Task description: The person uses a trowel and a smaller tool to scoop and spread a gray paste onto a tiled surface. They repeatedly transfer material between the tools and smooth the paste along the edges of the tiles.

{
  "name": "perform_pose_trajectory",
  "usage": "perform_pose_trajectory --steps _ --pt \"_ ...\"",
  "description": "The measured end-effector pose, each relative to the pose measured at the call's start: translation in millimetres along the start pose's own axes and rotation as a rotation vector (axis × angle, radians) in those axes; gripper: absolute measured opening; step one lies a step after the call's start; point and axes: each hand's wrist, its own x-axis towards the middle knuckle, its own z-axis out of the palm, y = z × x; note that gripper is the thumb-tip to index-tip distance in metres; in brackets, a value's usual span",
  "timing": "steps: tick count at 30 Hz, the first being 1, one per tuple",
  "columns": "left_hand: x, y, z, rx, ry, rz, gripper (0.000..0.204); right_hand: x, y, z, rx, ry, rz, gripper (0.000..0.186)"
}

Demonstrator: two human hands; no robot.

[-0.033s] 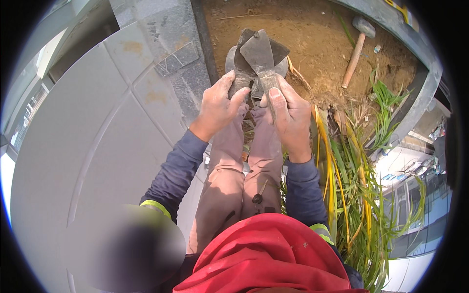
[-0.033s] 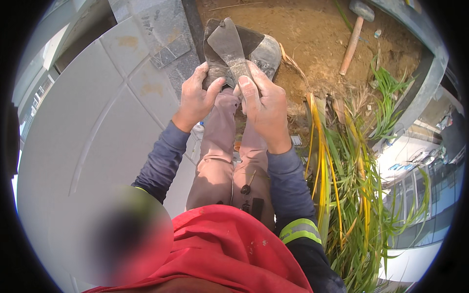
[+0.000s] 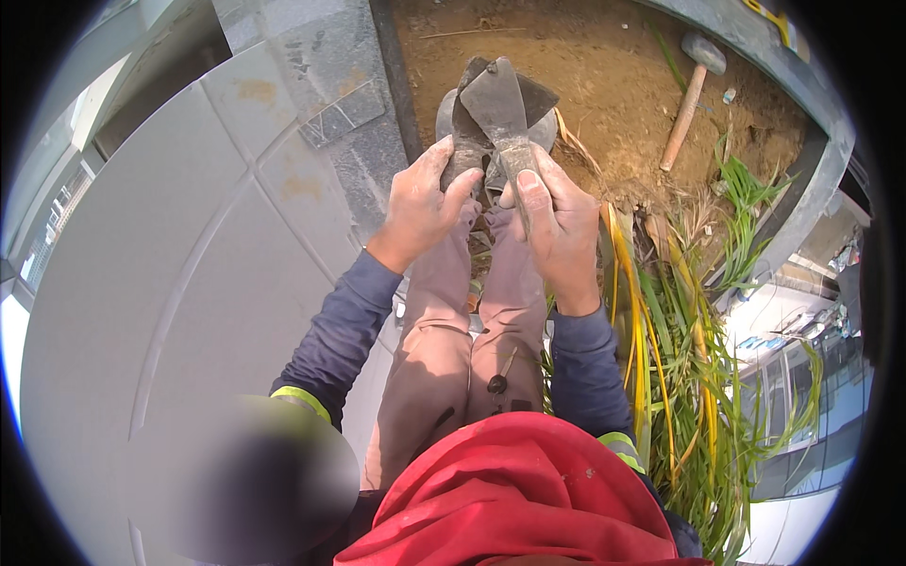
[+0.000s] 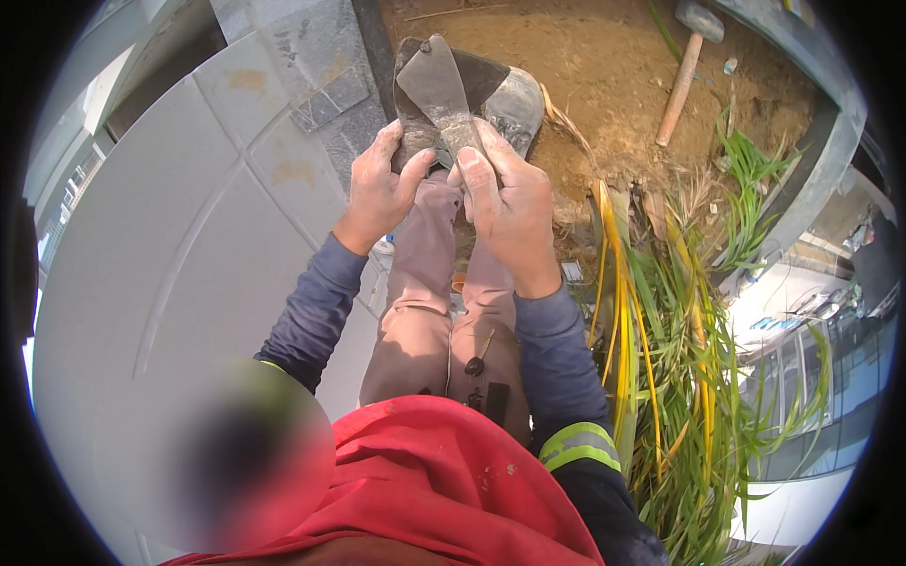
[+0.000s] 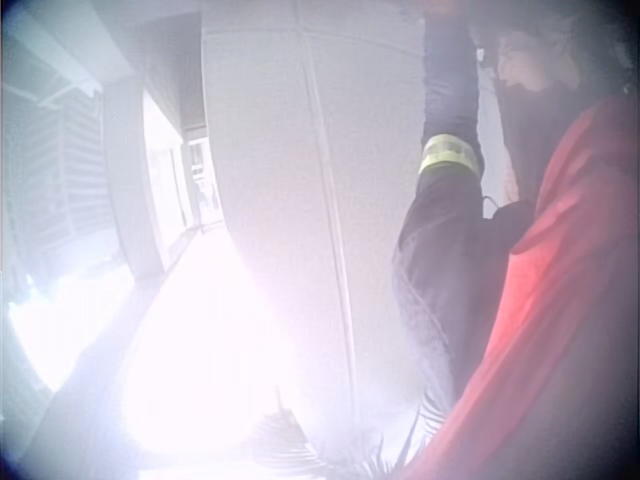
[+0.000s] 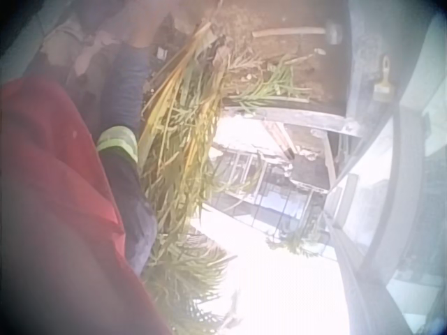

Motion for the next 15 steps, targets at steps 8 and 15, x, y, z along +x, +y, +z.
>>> perform_pose_trajectory --steps 8,15 --pt "5.7 -6.1 0.0 -0.127 0.006 -0.125 0.039 -13.4 0.7 1.1 -0.042 0.011 -0.099 0.042" --pt "10.1 16.0 -8.8 -0.343 -0.074 -0.350 0.034 -8.3 11.2 -5.6 -0.039 0.067 0.019 0.039"
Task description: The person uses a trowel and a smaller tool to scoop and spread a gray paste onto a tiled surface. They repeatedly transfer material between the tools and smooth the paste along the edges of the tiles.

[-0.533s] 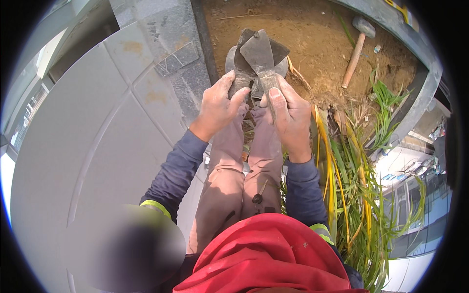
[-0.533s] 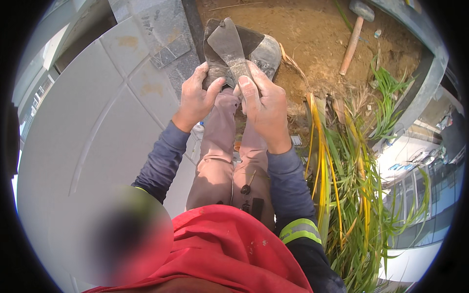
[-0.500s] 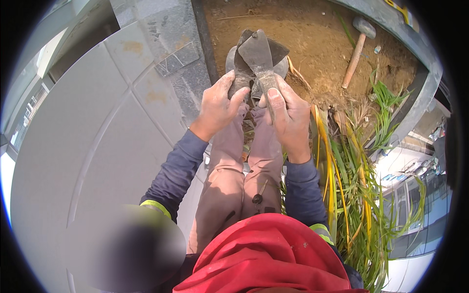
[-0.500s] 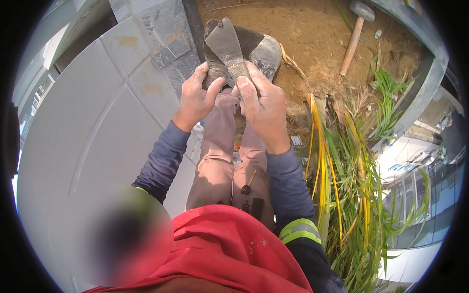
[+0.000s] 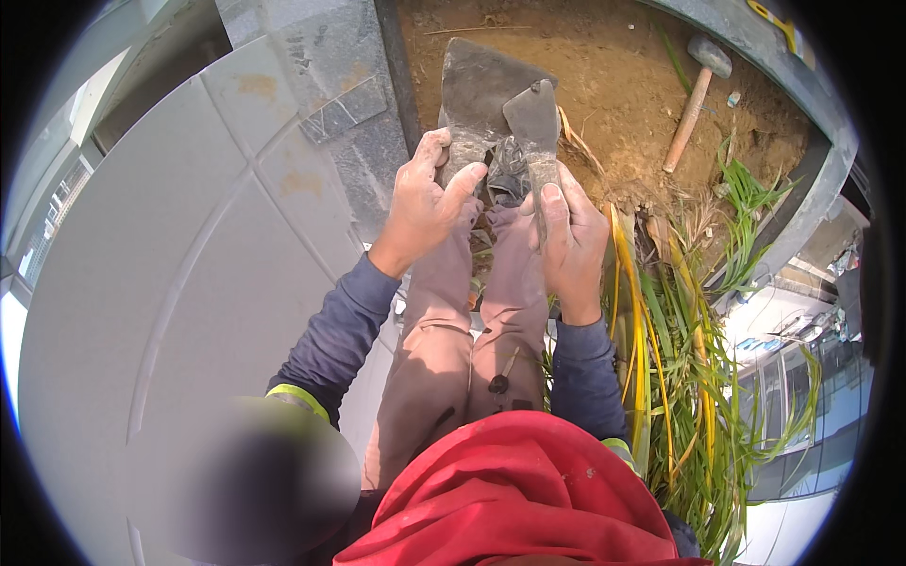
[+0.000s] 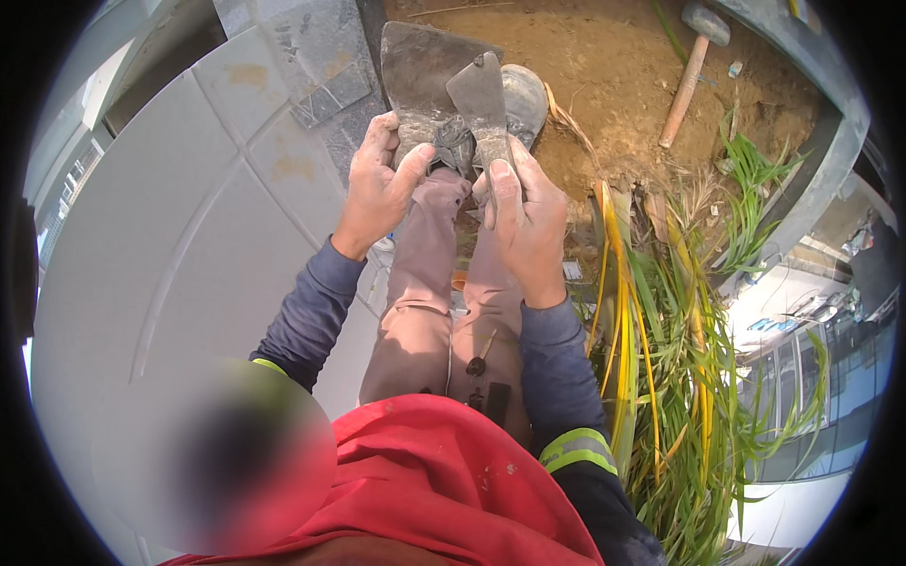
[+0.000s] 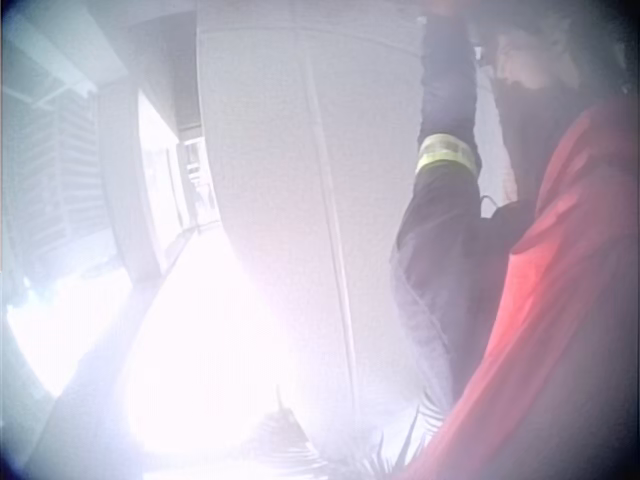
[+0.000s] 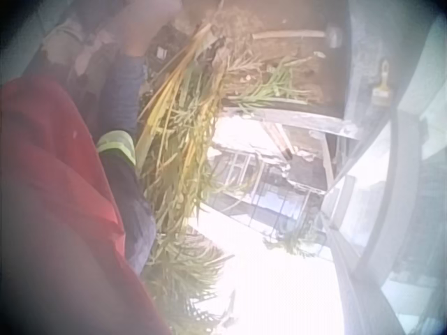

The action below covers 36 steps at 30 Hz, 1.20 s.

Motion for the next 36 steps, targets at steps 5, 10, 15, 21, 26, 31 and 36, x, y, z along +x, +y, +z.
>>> perform_pose_trajectory --steps 5,10,15,21,26,31,36 --pt "0.9 -6.1 5.1 0.031 0.056 0.222 0.036 6.6 -7.8 7.3 -0.034 -0.029 0.027 0.038" --pt "-3.2 -11.0 8.9 0.110 0.054 0.211 0.038 12.6 -12.4 14.1 -0.131 -0.076 -0.008 0.034" --pt "-7.5 -22.6 9.9 0.122 0.065 0.197 0.040 9.7 -11.4 26.1 -0.158 -0.056 -0.107 0.035" --pt "-12.0 -32.3 15.5 0.167 0.063 0.196 0.039 12.4 -2.8 28.6 -0.216 -0.112 -0.172 0.031" --pt "-22.2 -55.9 24.6 0.239 -0.068 0.238 0.040 -7.4 -3.2 36.4 -0.363 -0.073 -0.331 0.034" --pt "-16.4 -40.0 21.1 0.113 0.042 0.091 0.035 -8.8 -10.0 -9.6 -0.056 0.069 0.075 0.036" --pt "-15.4 -26.5 21.2 0.044 0.057 0.125 0.038 1.4 -4.2 -17.1 0.057 0.052 0.181 0.041"
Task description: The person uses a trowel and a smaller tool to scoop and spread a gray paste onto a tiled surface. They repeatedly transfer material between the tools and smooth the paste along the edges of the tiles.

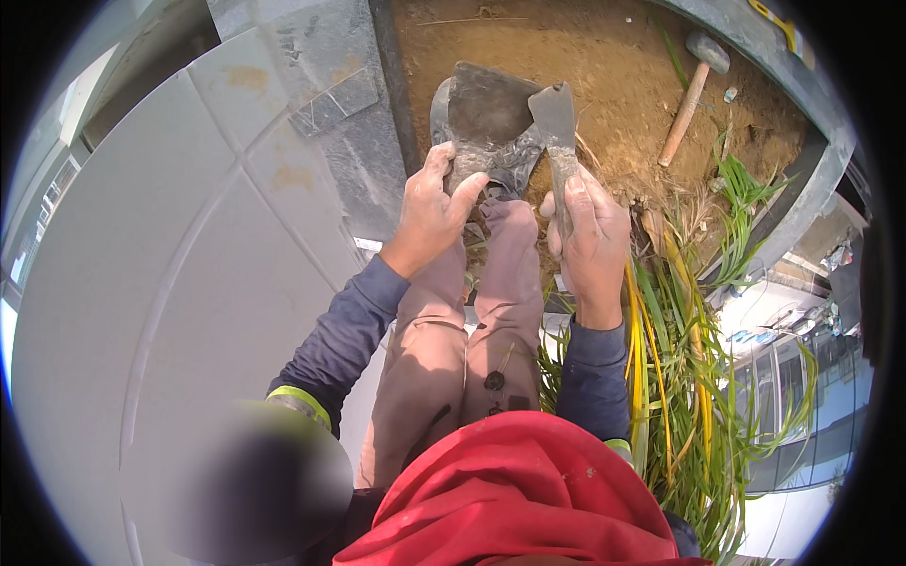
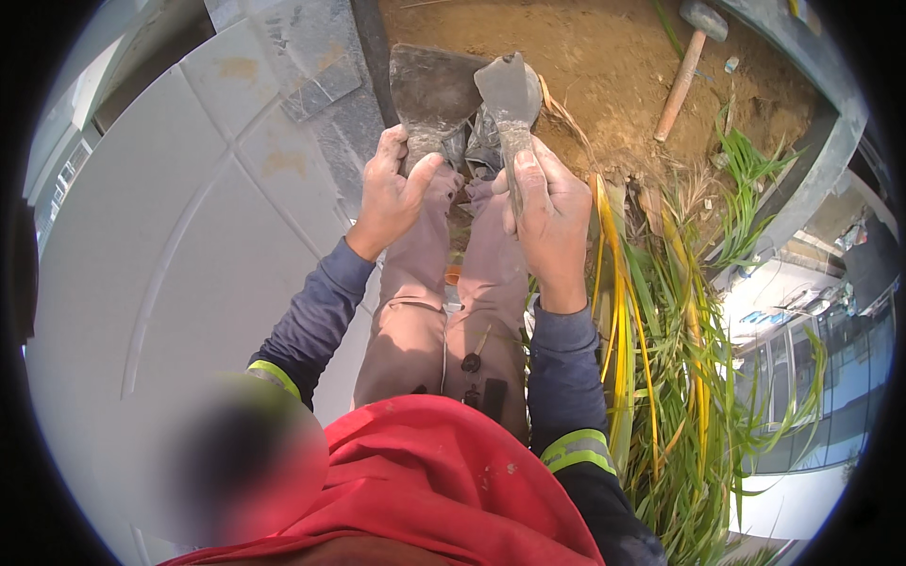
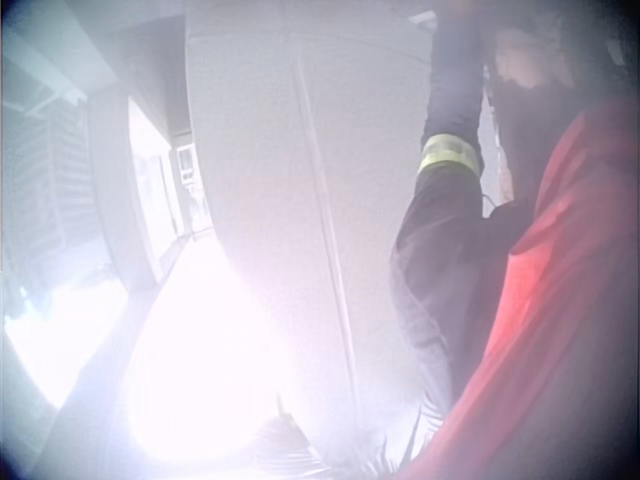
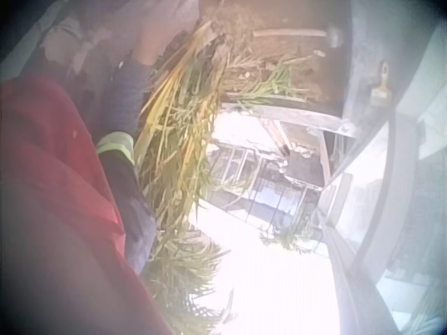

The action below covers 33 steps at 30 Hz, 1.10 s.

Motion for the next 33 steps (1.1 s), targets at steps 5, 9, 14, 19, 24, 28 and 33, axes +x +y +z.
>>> perform_pose_trajectory --steps 5,9,14,19,24,28,33 --pt "-5.3 -10.7 -0.6 0.090 -0.083 0.093 0.039 -9.5 -11.0 25.0 -0.134 -0.159 -0.121 0.035" --pt "-11.6 -45.2 -12.3 0.277 -0.136 0.222 0.038 -20.7 -25.9 22.2 -0.180 -0.298 -0.125 0.036" --pt "5.9 -56.9 -29.1 0.268 -0.021 0.283 0.035 -4.6 -27.6 -41.0 0.045 -0.149 0.125 0.048" --pt "30.5 -66.7 -45.9 0.227 -0.104 0.441 0.036 6.6 -19.4 -61.3 0.012 -0.305 0.266 0.047" --pt "39.1 -76.0 -61.8 0.335 -0.227 0.589 0.044 -3.6 -40.1 -29.8 -0.029 -0.483 0.246 0.044" --pt "39.4 -74.8 -71.1 0.573 -0.191 0.625 0.052 -13.3 -33.4 -40.0 0.063 -0.515 0.097 0.045" --pt "39.9 -59.4 -71.4 0.890 -0.115 0.476 0.063 -14.5 -27.0 -52.2 0.294 -0.057 0.133 0.046"
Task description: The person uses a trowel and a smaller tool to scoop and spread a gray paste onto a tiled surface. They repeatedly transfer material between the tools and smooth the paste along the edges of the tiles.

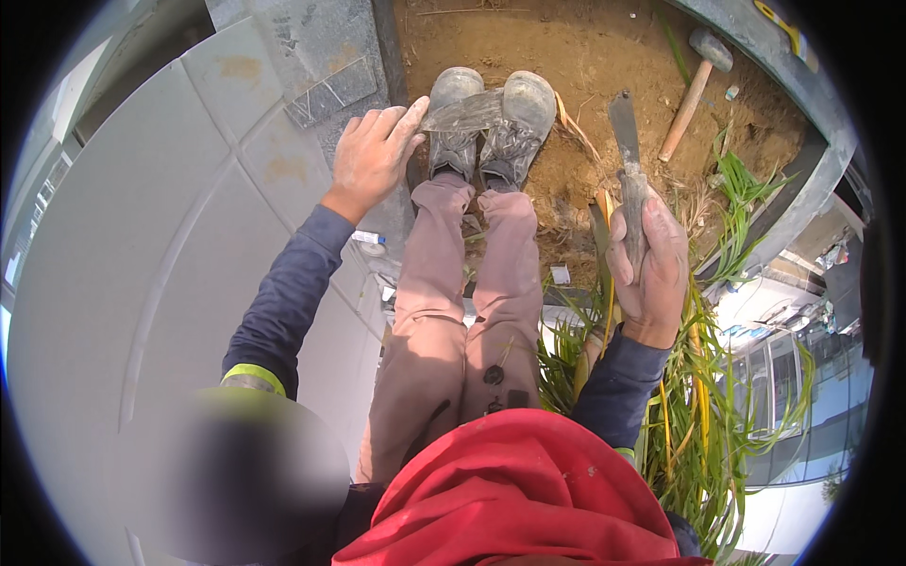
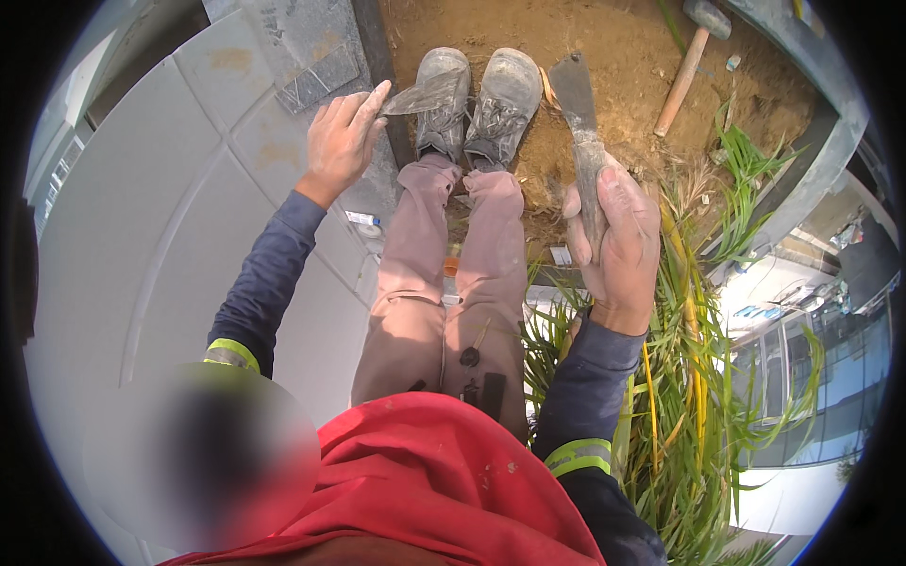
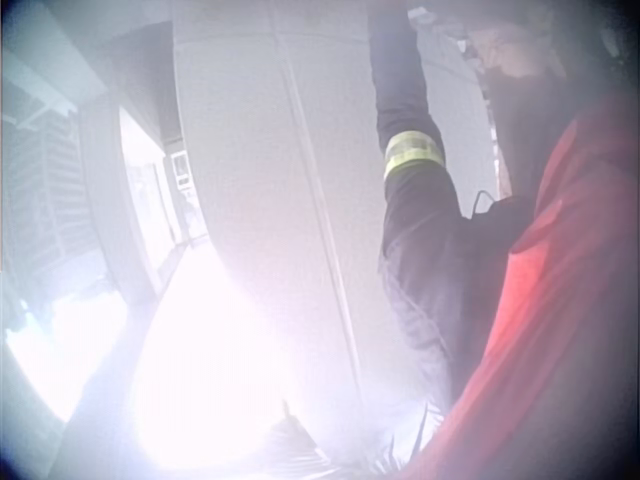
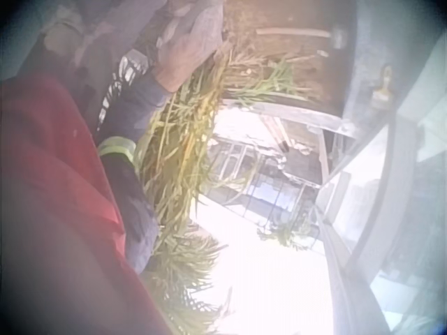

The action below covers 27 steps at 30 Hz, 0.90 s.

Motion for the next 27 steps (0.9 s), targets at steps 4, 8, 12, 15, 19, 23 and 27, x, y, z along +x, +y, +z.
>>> perform_pose_trajectory --steps 4,8,12,15,19,23,27 --pt "6.1 10.0 2.2 0.133 0.053 -0.071 0.066 -1.7 19.6 8.6 -0.196 0.133 -0.022 0.038" --pt "7.3 30.0 6.0 0.020 0.079 -0.256 0.065 -5.9 40.9 24.5 -0.316 0.147 -0.032 0.035" --pt "13.8 52.4 6.5 -0.114 0.129 -0.405 0.061 -8.1 60.7 46.7 -0.380 0.219 -0.145 0.032" --pt "12.9 61.5 17.8 -0.217 0.214 -0.454 0.054 -7.4 71.5 57.6 -0.409 0.219 -0.201 0.031" --pt "18.2 83.3 25.2 -0.471 0.253 -0.551 0.046 -1.4 84.2 78.4 -0.376 0.219 -0.212 0.032" --pt "21.1 109.6 11.8 -0.616 0.235 -0.647 0.045 11.8 94.7 81.9 -0.395 0.222 -0.299 0.036" --pt "20.5 123.3 -1.0 -0.627 0.208 -0.624 0.046 16.6 85.4 79.4 -0.434 0.194 -0.345 0.037"
